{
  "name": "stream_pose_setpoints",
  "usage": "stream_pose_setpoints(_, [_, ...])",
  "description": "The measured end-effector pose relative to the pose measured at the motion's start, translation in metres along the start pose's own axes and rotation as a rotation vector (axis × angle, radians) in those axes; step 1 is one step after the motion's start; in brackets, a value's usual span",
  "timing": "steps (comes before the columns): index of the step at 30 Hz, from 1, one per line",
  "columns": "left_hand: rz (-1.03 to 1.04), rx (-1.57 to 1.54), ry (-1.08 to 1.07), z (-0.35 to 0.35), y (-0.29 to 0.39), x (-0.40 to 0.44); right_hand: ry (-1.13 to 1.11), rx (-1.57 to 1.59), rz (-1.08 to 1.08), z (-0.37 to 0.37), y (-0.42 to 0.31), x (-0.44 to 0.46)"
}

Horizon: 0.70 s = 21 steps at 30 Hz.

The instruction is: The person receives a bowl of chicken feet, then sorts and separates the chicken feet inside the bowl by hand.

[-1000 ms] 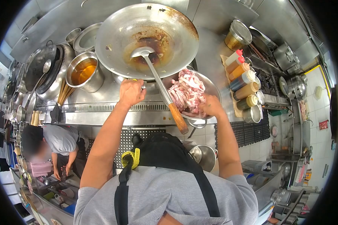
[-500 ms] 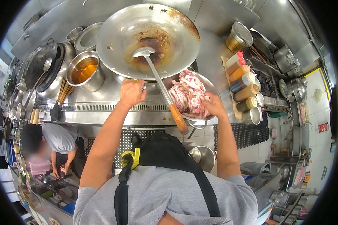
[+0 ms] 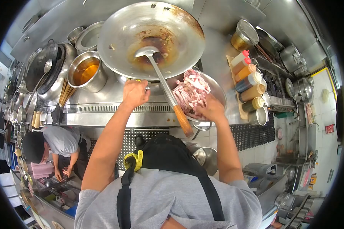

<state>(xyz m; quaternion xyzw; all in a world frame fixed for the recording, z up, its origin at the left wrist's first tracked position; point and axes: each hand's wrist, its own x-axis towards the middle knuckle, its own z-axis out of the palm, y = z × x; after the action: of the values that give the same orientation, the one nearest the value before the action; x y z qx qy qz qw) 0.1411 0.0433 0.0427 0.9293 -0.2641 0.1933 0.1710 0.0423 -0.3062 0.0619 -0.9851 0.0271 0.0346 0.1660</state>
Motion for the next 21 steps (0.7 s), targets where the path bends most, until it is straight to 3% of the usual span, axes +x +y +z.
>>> stream_pose_setpoints(2, [-0.008, 0.005, -0.019, -0.001, 0.001, 0.0, -0.037, -0.231, 0.079, 0.009, -0.018, 0.005])
stream_pose_setpoints(5, [-0.02, 0.013, -0.05, -0.001, 0.001, 0.001, -0.018, -0.333, 0.078, 0.021, -0.033, 0.008])
stream_pose_setpoints(14, [-0.018, -0.007, -0.031, -0.001, -0.002, 0.0, -0.159, -0.341, 0.043, 0.009, -0.021, 0.022])
stream_pose_setpoints(21, [-0.021, -0.018, -0.03, -0.001, -0.002, -0.001, -0.047, -0.287, 0.008, -0.001, -0.01, 0.024])
